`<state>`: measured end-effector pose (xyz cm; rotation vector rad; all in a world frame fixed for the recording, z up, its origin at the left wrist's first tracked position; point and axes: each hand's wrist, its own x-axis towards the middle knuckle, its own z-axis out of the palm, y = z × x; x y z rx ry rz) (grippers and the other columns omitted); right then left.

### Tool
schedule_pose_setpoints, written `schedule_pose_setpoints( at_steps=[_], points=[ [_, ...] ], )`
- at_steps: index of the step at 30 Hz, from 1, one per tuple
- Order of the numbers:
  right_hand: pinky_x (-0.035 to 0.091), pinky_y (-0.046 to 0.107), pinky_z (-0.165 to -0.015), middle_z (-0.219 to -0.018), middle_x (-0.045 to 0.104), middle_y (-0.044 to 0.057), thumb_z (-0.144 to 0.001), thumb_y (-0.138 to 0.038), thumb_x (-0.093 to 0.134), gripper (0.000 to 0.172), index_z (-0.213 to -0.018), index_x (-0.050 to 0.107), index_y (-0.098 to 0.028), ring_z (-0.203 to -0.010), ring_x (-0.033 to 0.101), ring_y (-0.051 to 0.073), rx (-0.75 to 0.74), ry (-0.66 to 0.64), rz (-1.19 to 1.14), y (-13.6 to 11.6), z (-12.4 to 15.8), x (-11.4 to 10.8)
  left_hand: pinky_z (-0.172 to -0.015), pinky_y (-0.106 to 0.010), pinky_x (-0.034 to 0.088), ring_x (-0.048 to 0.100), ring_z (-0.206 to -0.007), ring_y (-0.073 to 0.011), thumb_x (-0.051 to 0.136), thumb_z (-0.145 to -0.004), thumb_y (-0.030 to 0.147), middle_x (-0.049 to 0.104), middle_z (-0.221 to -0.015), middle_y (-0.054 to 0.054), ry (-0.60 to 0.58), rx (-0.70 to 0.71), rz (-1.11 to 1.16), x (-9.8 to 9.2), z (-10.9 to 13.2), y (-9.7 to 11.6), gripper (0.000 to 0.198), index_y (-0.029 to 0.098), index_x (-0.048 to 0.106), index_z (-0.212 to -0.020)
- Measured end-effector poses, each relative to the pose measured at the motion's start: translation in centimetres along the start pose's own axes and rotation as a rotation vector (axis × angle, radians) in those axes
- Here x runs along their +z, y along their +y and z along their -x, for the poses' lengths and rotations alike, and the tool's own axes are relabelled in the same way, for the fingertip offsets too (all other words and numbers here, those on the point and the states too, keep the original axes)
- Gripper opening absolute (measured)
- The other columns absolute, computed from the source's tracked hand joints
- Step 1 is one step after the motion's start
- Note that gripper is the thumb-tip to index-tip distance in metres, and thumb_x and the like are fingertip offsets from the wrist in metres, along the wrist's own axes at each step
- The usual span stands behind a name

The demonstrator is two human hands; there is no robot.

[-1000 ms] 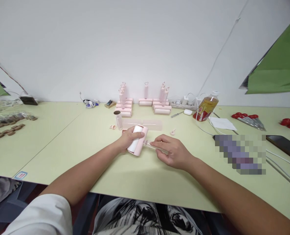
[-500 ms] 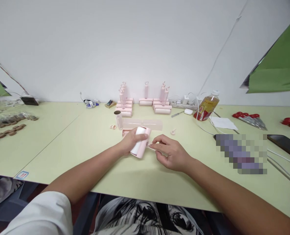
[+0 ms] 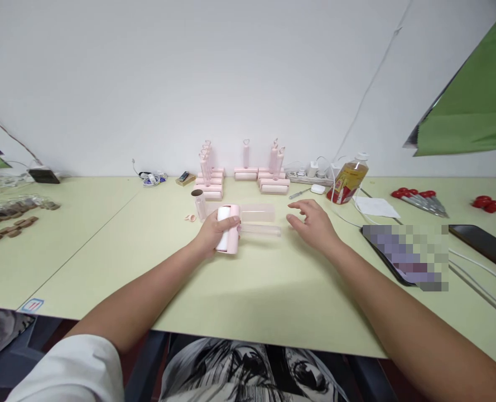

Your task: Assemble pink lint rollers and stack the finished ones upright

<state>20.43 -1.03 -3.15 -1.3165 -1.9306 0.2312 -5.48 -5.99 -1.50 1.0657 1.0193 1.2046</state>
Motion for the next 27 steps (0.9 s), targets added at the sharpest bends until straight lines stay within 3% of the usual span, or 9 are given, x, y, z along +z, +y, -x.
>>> schedule_pose_setpoints(
  at_steps=[2, 5, 8, 12, 15, 27],
  points=[
    [0.047, 0.04, -0.082, -0.104, 0.063, 0.015, -0.079, -0.024, 0.059, 0.028, -0.103, 0.069, -0.015, -0.093, 0.06, 0.027, 0.08, -0.168, 0.165, 1.4, -0.6, 0.1, -0.051, -0.028, 0.05, 0.06, -0.052, -0.0142, 0.078, -0.065, 0.037, 0.062, -0.07, 0.001, 0.026, -0.002, 0.013, -0.2, -0.2, -0.1, 0.045, 0.018, 0.051, -0.096],
    [0.046, 0.035, -0.077, -0.09, 0.067, 0.012, -0.079, -0.019, 0.057, 0.016, -0.085, 0.072, -0.016, -0.083, 0.061, 0.024, 0.091, -0.34, 0.211, 1.9, -0.7, 0.5, -0.05, -0.028, 0.05, 0.061, -0.052, -0.015, 0.078, -0.065, 0.038, 0.062, -0.068, 0.001, 0.046, 0.012, 0.038, -0.2, -0.3, -0.2, 0.046, 0.018, 0.051, -0.096],
    [0.046, 0.031, -0.07, -0.08, 0.067, 0.007, -0.083, -0.028, 0.056, 0.017, -0.084, 0.07, -0.018, -0.074, 0.061, 0.02, 0.103, -0.328, 0.053, 0.8, -0.3, 0.6, -0.052, -0.029, 0.051, 0.061, -0.053, -0.0149, 0.08, -0.063, 0.038, 0.062, -0.068, 0.002, 0.085, 0.02, 0.065, -0.2, -0.4, -0.3, 0.048, 0.019, 0.052, -0.098],
    [0.05, 0.03, -0.061, -0.065, 0.061, 0.001, -0.077, -0.045, 0.067, 0.029, -0.087, 0.066, -0.018, -0.06, 0.058, 0.015, 0.251, -0.259, -0.7, -1.4, 0.7, 0.5, -0.054, -0.029, 0.051, 0.06, -0.053, -0.014, 0.081, -0.062, 0.037, 0.062, -0.069, 0.002, 0.129, 0.042, 0.089, -0.4, -0.8, -0.5, 0.05, 0.019, 0.052, -0.098],
    [0.051, 0.028, -0.057, -0.066, 0.06, 0.0, -0.07, -0.045, 0.076, 0.03, -0.08, 0.064, -0.019, -0.061, 0.058, 0.014, 0.303, -0.183, -1.025, -2.7, 1.3, 0.4, -0.055, -0.029, 0.051, 0.06, -0.054, -0.0139, 0.082, -0.061, 0.037, 0.063, -0.069, 0.001, 0.144, 0.046, 0.086, -0.5, -1.0, -0.7, 0.05, 0.019, 0.053, -0.098],
    [0.046, 0.025, -0.047, -0.056, 0.057, -0.004, -0.07, -0.038, 0.079, 0.029, -0.074, 0.059, -0.018, -0.046, 0.053, 0.01, 0.255, -0.226, -1.046, -4.0, 2.1, 0.7, -0.056, -0.029, 0.051, 0.061, -0.056, -0.014, 0.081, -0.063, 0.035, 0.064, -0.073, 0.0, 0.081, 0.042, 0.041, -0.1, -0.6, -0.7, 0.048, 0.018, 0.053, -0.097]
  ],
)
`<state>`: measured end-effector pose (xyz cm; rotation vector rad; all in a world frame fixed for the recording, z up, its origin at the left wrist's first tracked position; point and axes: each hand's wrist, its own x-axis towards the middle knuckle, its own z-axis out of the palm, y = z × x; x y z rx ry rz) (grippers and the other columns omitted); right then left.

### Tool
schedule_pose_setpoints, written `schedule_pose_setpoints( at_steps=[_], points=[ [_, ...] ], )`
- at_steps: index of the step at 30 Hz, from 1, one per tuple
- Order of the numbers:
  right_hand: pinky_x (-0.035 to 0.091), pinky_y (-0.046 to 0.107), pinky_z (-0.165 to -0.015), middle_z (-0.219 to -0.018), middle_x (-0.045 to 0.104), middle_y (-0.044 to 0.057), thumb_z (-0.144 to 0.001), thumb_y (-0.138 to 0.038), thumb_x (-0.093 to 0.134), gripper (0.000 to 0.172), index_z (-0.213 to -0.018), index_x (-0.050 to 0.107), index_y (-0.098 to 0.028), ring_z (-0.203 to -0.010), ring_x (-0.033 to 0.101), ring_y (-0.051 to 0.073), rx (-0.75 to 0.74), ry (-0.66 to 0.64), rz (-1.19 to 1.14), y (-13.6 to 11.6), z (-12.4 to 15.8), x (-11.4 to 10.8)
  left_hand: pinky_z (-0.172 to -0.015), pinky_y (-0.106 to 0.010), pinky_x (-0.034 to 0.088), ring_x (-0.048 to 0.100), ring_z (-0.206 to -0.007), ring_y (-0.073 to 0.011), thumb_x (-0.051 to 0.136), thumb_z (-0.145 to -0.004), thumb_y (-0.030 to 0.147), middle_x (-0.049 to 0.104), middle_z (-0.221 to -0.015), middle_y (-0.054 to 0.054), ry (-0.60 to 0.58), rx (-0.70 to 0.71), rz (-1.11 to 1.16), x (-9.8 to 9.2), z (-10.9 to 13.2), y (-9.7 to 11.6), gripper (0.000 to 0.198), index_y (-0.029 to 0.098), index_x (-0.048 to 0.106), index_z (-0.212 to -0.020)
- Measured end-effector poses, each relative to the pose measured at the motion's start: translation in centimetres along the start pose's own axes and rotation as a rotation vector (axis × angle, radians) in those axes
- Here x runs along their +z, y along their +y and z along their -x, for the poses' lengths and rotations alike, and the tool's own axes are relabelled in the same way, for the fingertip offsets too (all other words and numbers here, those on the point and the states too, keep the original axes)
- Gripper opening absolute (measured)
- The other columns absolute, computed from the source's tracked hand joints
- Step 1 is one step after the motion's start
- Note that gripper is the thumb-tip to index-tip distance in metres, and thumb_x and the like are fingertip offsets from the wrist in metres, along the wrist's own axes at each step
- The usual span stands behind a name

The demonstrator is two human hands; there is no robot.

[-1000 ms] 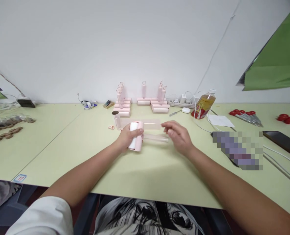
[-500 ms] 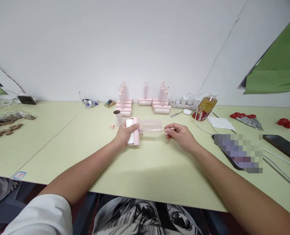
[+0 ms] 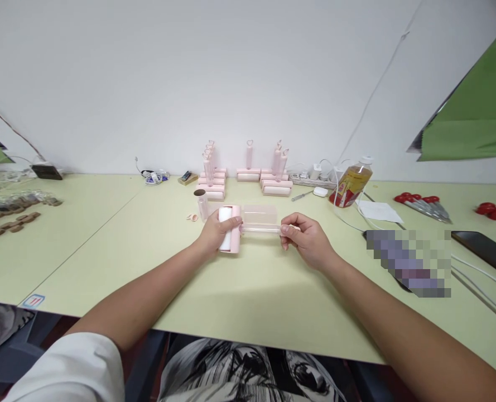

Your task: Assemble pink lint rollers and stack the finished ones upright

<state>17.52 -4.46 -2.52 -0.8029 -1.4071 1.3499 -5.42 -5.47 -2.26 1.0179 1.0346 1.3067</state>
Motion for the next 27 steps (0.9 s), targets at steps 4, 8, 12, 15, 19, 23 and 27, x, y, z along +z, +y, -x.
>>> schedule_pose_setpoints(
  at_steps=[4, 8, 12, 15, 19, 23, 27],
  points=[
    [0.046, 0.026, -0.046, -0.057, 0.056, -0.005, -0.073, -0.037, 0.077, 0.026, -0.077, 0.058, -0.019, -0.046, 0.053, 0.01, 0.014, -0.028, -0.003, 0.2, 0.1, 0.0, -0.057, -0.029, 0.051, 0.061, -0.058, -0.0142, 0.081, -0.063, 0.036, 0.065, -0.075, -0.001, -0.02, -0.001, -0.007, 0.0, 0.1, 0.0, 0.048, 0.018, 0.053, -0.097],
    [0.048, 0.026, -0.048, -0.058, 0.058, -0.004, -0.08, -0.034, 0.07, 0.02, -0.09, 0.062, -0.019, -0.047, 0.054, 0.011, 0.042, -0.112, 0.002, 0.3, 0.3, -0.3, -0.055, -0.028, 0.05, 0.06, -0.059, -0.0142, 0.079, -0.065, 0.037, 0.067, -0.079, -0.004, -0.039, 0.011, -0.033, 0.0, 0.1, -0.1, 0.046, 0.017, 0.055, -0.098],
    [0.055, 0.031, -0.06, -0.096, 0.068, 0.008, -0.085, -0.033, 0.066, 0.025, -0.106, 0.067, -0.019, -0.072, 0.065, 0.016, 0.106, -0.297, -0.084, -0.2, 0.7, -0.2, -0.055, -0.027, 0.049, 0.06, -0.058, -0.0135, 0.078, -0.067, 0.038, 0.066, -0.078, -0.004, -0.086, 0.016, -0.051, 0.0, 0.2, -0.3, 0.043, 0.016, 0.055, -0.095],
    [0.057, 0.038, -0.073, -0.134, 0.054, 0.011, -0.085, -0.031, 0.066, 0.027, -0.11, 0.067, -0.022, -0.095, 0.066, 0.022, 0.145, -0.405, -0.216, -0.5, 1.1, 0.1, -0.055, -0.026, 0.048, 0.06, -0.057, -0.0134, 0.079, -0.066, 0.039, 0.066, -0.077, -0.003, -0.096, 0.002, -0.048, 0.1, 0.3, -0.4, 0.043, 0.016, 0.055, -0.095],
    [0.055, 0.041, -0.076, -0.119, 0.059, 0.01, -0.089, -0.041, 0.058, 0.029, -0.107, 0.067, -0.02, -0.092, 0.064, 0.022, 0.154, -0.474, -0.367, -0.4, 1.2, 0.3, -0.054, -0.026, 0.048, 0.06, -0.056, -0.0141, 0.079, -0.065, 0.039, 0.063, -0.07, -0.001, -0.107, -0.013, -0.06, 0.4, 0.7, -0.2, 0.044, 0.017, 0.054, -0.094],
    [0.051, 0.035, -0.065, -0.092, 0.061, 0.007, -0.089, -0.047, 0.053, 0.033, -0.094, 0.069, -0.018, -0.078, 0.061, 0.02, 0.165, -0.442, -0.458, -0.5, 1.2, 0.7, -0.052, -0.027, 0.049, 0.059, -0.054, -0.0142, 0.079, -0.064, 0.039, 0.063, -0.068, 0.0, -0.111, -0.013, -0.051, 0.7, 0.9, 0.1, 0.044, 0.016, 0.053, -0.092],
    [0.043, 0.03, -0.056, -0.085, 0.058, 0.004, -0.085, -0.042, 0.057, 0.025, -0.085, 0.068, -0.019, -0.067, 0.056, 0.017, 0.216, -0.373, -0.486, -0.9, 1.4, 1.0, -0.053, -0.028, 0.05, 0.059, -0.054, -0.0142, 0.08, -0.063, 0.04, 0.062, -0.068, 0.0, -0.108, -0.001, -0.031, 0.8, 1.0, 0.0, 0.046, 0.017, 0.053, -0.092]
  ],
)
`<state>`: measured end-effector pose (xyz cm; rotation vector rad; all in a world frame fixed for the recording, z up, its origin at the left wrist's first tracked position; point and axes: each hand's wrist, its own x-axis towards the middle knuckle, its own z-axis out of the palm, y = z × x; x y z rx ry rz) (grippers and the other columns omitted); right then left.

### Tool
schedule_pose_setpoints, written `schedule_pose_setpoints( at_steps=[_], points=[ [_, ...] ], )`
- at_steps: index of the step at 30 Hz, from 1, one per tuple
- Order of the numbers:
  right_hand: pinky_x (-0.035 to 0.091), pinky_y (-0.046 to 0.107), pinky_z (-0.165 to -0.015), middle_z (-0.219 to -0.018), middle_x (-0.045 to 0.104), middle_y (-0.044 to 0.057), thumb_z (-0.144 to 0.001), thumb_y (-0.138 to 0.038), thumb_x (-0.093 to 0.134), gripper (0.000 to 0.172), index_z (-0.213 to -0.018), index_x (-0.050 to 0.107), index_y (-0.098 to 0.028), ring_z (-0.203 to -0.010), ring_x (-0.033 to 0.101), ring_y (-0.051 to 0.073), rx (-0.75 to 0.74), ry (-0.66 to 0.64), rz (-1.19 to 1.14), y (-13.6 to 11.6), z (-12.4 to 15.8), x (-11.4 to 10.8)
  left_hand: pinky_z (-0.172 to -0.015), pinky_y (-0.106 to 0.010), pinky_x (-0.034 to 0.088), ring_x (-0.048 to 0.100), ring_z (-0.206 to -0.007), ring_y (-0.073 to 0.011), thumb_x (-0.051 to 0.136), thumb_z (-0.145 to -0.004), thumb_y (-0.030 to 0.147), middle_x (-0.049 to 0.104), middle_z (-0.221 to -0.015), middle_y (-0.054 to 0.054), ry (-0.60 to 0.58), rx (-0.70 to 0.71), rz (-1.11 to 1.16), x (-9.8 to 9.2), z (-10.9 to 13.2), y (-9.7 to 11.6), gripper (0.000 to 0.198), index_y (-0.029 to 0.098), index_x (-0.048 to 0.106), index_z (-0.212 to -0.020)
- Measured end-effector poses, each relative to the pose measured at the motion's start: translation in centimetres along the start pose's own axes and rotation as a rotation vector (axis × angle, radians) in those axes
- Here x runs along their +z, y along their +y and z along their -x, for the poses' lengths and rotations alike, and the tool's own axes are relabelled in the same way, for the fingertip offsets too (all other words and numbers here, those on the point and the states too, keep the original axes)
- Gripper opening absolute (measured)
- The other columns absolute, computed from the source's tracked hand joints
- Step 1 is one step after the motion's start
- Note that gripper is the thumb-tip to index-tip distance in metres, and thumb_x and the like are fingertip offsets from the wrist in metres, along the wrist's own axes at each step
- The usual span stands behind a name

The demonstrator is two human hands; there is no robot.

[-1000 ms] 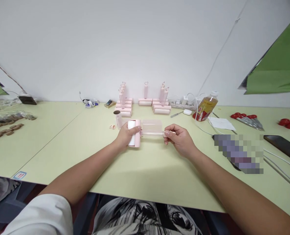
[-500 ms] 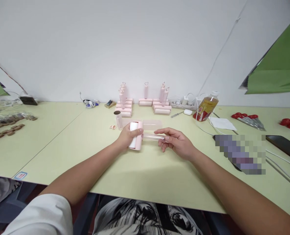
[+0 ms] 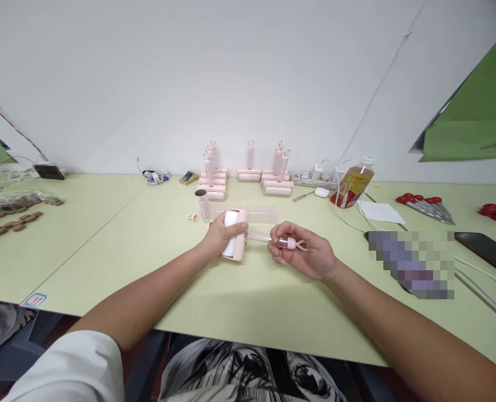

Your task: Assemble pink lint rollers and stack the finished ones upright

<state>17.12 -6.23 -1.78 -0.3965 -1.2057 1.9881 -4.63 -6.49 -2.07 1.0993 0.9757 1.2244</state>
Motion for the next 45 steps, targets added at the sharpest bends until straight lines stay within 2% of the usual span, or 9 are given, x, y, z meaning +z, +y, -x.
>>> schedule_pose_setpoints(
  at_steps=[4, 10, 13, 17, 27, 34, 38, 42, 45],
  points=[
    [0.041, 0.03, -0.054, -0.086, 0.06, 0.005, -0.079, -0.034, 0.057, 0.018, -0.086, 0.066, -0.02, -0.066, 0.055, 0.017, 0.01, 0.045, -0.004, 0.0, 0.1, 0.2, -0.053, -0.028, 0.05, 0.058, -0.055, -0.0139, 0.08, -0.063, 0.041, 0.062, -0.068, 0.0, 0.012, 0.012, 0.018, 0.1, 0.0, -0.1, 0.046, 0.017, 0.054, -0.093],
    [0.047, 0.036, -0.058, -0.1, 0.063, 0.008, -0.073, -0.032, 0.055, 0.021, -0.087, 0.064, -0.02, -0.073, 0.059, 0.021, 0.005, 0.051, 0.032, 0.1, 0.0, 0.0, -0.052, -0.028, 0.05, 0.057, -0.055, -0.0137, 0.08, -0.063, 0.039, 0.06, -0.067, 0.0, 0.028, 0.018, 0.037, 0.3, 0.2, -0.1, 0.045, 0.017, 0.053, -0.091],
    [0.043, 0.032, -0.053, -0.09, 0.061, 0.007, -0.071, -0.032, 0.056, 0.02, -0.084, 0.064, -0.02, -0.068, 0.057, 0.02, 0.009, 0.063, -0.001, 0.0, 0.0, 0.1, -0.051, -0.028, 0.05, 0.057, -0.055, -0.0138, 0.08, -0.063, 0.038, 0.06, -0.066, 0.001, 0.037, 0.021, 0.053, 0.5, 0.2, -0.2, 0.046, 0.017, 0.051, -0.092],
    [0.031, 0.026, -0.046, -0.075, 0.053, 0.003, -0.07, -0.03, 0.056, 0.015, -0.079, 0.062, -0.02, -0.058, 0.045, 0.015, 0.008, 0.103, -0.049, -0.1, 0.1, 0.5, -0.05, -0.027, 0.049, 0.056, -0.054, -0.0132, 0.079, -0.064, 0.038, 0.059, -0.066, 0.002, 0.037, 0.014, 0.07, 0.7, 0.3, -0.3, 0.045, 0.018, 0.05, -0.092],
    [0.018, 0.02, -0.04, -0.066, 0.041, -0.001, -0.067, -0.031, 0.059, 0.011, -0.071, 0.059, -0.021, -0.05, 0.031, 0.011, -0.005, 0.156, -0.029, -0.4, 0.3, 0.8, -0.049, -0.028, 0.05, 0.057, -0.051, -0.0132, 0.078, -0.064, 0.041, 0.06, -0.065, 0.002, 0.029, 0.014, 0.067, 1.1, 0.6, -0.3, 0.045, 0.019, 0.049, -0.09],
    [0.021, 0.02, -0.037, -0.067, 0.047, 0.0, -0.069, -0.034, 0.058, 0.013, -0.073, 0.058, -0.021, -0.049, 0.032, 0.011, -0.047, 0.167, 0.047, -0.4, 0.2, 0.7, -0.051, -0.028, 0.05, 0.058, -0.051, -0.0131, 0.079, -0.063, 0.042, 0.061, -0.066, 0.002, 0.062, 0.013, 0.057, 1.3, 0.5, -0.5, 0.048, 0.019, 0.049, -0.093],
    [0.03, 0.025, -0.038, -0.078, 0.056, 0.004, -0.074, -0.046, 0.053, 0.025, -0.08, 0.06, -0.023, -0.05, 0.04, 0.013, -0.069, 0.167, 0.076, -1.0, 0.2, 0.3, -0.057, -0.029, 0.052, 0.062, -0.06, -0.0156, 0.076, -0.067, 0.045, 0.064, -0.072, 0.0, 0.012, -0.047, 0.1, 1.1, 0.3, -0.1, 0.048, 0.02, 0.049, -0.098],
    [0.032, 0.027, -0.042, -0.084, 0.06, 0.004, -0.076, -0.048, 0.049, 0.025, -0.08, 0.059, -0.026, -0.052, 0.042, 0.015, -0.161, 0.265, 0.138, -2.4, 0.3, -0.3, -0.054, -0.027, 0.05, 0.063, -0.067, -0.0178, 0.065, -0.075, 0.057, 0.063, -0.078, -0.004, -0.066, -0.034, -0.083, 0.0, -0.1, -0.3, 0.043, 0.018, 0.057, -0.093],
    [0.036, 0.03, -0.049, -0.093, 0.063, 0.005, -0.076, -0.041, 0.048, 0.016, -0.079, 0.057, -0.028, -0.059, 0.047, 0.017, -0.308, 0.378, 0.213, -3.5, 0.3, -0.9, -0.05, -0.026, 0.046, 0.061, -0.068, -0.0181, 0.054, -0.082, 0.059, 0.063, -0.081, -0.006, -0.045, 0.09, -0.358, -0.9, -0.6, -0.2, 0.042, 0.018, 0.062, -0.086]
  ],
)
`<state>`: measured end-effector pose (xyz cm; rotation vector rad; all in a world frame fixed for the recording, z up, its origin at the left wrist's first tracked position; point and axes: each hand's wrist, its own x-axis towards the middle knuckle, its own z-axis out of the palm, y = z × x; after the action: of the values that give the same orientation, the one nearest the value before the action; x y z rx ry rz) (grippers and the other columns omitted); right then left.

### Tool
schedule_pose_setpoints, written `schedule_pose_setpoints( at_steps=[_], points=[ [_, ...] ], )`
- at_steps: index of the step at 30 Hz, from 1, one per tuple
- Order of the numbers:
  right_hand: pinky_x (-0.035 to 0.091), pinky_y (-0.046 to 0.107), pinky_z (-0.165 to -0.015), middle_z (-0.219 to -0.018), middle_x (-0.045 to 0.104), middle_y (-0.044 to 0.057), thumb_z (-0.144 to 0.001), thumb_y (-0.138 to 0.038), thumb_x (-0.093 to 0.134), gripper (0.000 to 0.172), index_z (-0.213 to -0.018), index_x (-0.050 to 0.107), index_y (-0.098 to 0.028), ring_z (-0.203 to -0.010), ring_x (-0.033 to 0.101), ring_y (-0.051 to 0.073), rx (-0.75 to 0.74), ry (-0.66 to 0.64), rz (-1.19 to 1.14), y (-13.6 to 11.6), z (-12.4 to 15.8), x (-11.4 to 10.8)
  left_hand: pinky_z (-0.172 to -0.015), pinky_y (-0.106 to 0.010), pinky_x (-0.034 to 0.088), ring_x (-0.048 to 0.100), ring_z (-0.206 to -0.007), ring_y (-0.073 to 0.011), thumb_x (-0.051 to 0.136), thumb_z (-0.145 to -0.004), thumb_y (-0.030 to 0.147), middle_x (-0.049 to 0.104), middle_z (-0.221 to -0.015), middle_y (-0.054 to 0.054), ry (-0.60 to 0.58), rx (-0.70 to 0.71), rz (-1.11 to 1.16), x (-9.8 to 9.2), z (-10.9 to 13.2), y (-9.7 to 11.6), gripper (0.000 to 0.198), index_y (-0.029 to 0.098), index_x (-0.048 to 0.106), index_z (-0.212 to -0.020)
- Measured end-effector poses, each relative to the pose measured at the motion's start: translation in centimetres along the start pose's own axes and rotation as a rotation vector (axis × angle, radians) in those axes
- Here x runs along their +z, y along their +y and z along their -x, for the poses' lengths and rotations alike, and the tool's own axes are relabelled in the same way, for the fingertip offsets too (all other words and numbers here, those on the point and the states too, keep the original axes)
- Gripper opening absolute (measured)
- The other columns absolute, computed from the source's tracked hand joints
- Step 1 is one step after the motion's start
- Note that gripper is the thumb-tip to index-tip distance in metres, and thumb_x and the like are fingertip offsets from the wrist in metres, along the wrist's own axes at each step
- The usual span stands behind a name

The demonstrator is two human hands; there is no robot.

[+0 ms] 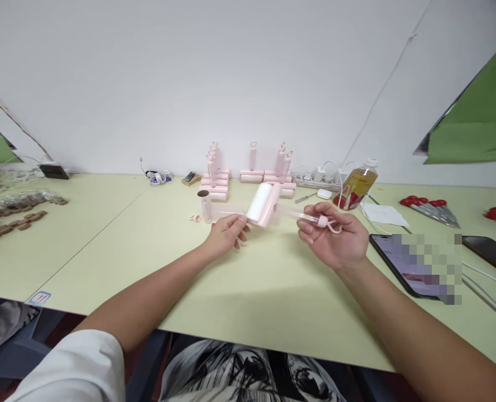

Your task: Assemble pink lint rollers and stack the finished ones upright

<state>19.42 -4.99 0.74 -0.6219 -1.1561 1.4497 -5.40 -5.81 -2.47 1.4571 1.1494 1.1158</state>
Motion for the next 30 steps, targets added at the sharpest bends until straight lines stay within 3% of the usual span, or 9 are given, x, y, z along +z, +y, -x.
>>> schedule_pose_setpoints(
  at_steps=[3, 6, 9, 11, 15, 19, 22, 25, 30],
  points=[
    [0.041, 0.034, -0.056, -0.099, 0.064, 0.003, -0.07, -0.032, 0.051, 0.012, -0.079, 0.057, -0.028, -0.066, 0.051, 0.019, -0.124, 0.056, 0.004, -0.2, -0.6, -0.5, -0.069, -0.033, 0.049, 0.06, -0.083, -0.0226, 0.053, -0.086, 0.045, 0.065, -0.086, -0.008, 0.079, 0.224, -0.34, -0.4, -0.9, 0.4, 0.028, 0.021, 0.065, -0.092],
    [0.043, 0.036, -0.059, -0.101, 0.063, 0.002, -0.064, -0.024, 0.052, 0.017, -0.079, 0.058, -0.027, -0.068, 0.053, 0.018, -0.178, 0.064, -0.001, 0.1, -0.8, -0.7, -0.094, -0.045, 0.039, 0.055, -0.106, -0.0306, 0.056, -0.082, 0.03, 0.066, -0.107, -0.013, 0.024, 0.382, -0.718, -0.2, -2.7, 0.9, 0.023, 0.02, 0.067, -0.1],
    [0.045, 0.037, -0.063, -0.1, 0.062, 0.002, -0.059, -0.018, 0.053, 0.021, -0.078, 0.059, -0.026, -0.071, 0.055, 0.018, -0.205, 0.068, 0.003, 0.4, -0.7, -0.6, -0.105, -0.051, 0.025, 0.046, -0.123, -0.0345, 0.058, -0.078, 0.023, 0.059, -0.126, -0.015, -0.095, 0.409, -0.985, 0.8, -5.6, 0.9, 0.036, 0.019, 0.062, -0.113],
    [0.047, 0.038, -0.067, -0.101, 0.062, 0.003, -0.059, -0.016, 0.056, 0.022, -0.078, 0.06, -0.025, -0.074, 0.058, 0.018, -0.228, 0.084, 0.008, 0.7, -0.6, -0.5, -0.109, -0.054, 0.018, 0.043, -0.126, -0.0362, 0.065, -0.072, 0.026, 0.058, -0.127, -0.016, -0.128, 0.353, -1.044, 1.6, -8.0, 0.6, 0.046, 0.019, 0.059, -0.117],
    [0.05, 0.039, -0.071, -0.103, 0.062, 0.004, -0.061, -0.017, 0.059, 0.022, -0.082, 0.06, -0.024, -0.078, 0.06, 0.019, -0.281, 0.109, 0.036, 1.1, -0.5, -0.6, -0.108, -0.056, 0.018, 0.055, -0.112, -0.0378, 0.079, -0.054, 0.022, 0.07, -0.098, -0.011, -0.176, 0.203, -0.914, 2.7, -11.9, 0.4, 0.051, 0.021, 0.065, -0.103],
    [0.047, 0.035, -0.059, -0.099, 0.062, 0.005, -0.064, -0.019, 0.06, 0.015, -0.079, 0.062, -0.023, -0.071, 0.058, 0.018, -0.295, 0.085, 0.031, 1.3, -0.3, -0.6, -0.1, -0.049, 0.034, 0.058, -0.109, -0.0352, 0.071, -0.069, 0.036, 0.066, -0.114, -0.015, -0.055, 0.21, -0.792, 1.4, -13.3, 1.7, 0.048, 0.019, 0.061, -0.112],
    [0.041, 0.031, -0.051, -0.094, 0.063, 0.005, -0.067, -0.018, 0.06, 0.011, -0.076, 0.064, -0.022, -0.064, 0.056, 0.016, -0.266, 0.02, 0.016, 1.5, 0.2, -0.2, -0.081, -0.036, 0.046, 0.063, -0.098, -0.0268, 0.059, -0.08, 0.05, 0.063, -0.119, -0.014, 0.04, 0.136, -0.344, -0.8, -12.6, 2.8, 0.05, 0.018, 0.057, -0.118],
    [0.04, 0.03, -0.049, -0.09, 0.064, 0.005, -0.067, -0.018, 0.059, 0.01, -0.075, 0.065, -0.021, -0.061, 0.055, 0.016, -0.221, -0.051, 0.02, 1.7, 0.8, 0.5, -0.07, -0.028, 0.045, 0.064, -0.085, -0.0196, 0.061, -0.079, 0.055, 0.066, -0.11, -0.011, -0.06, 0.044, 0.078, -2.7, -10.9, 3.2, 0.049, 0.018, 0.061, -0.111],
    [0.041, 0.03, -0.05, -0.089, 0.064, 0.006, -0.069, -0.017, 0.06, 0.011, -0.076, 0.068, -0.019, -0.061, 0.055, 0.016, -0.206, -0.144, 0.0, 2.1, 1.5, 1.2, -0.069, -0.026, 0.041, 0.061, -0.08, -0.0162, 0.068, -0.078, 0.05, 0.068, -0.1, -0.007, -0.22, 0.047, 0.2, -3.6, -8.3, 2.7, 0.043, 0.018, 0.065, -0.106]
  ],
)
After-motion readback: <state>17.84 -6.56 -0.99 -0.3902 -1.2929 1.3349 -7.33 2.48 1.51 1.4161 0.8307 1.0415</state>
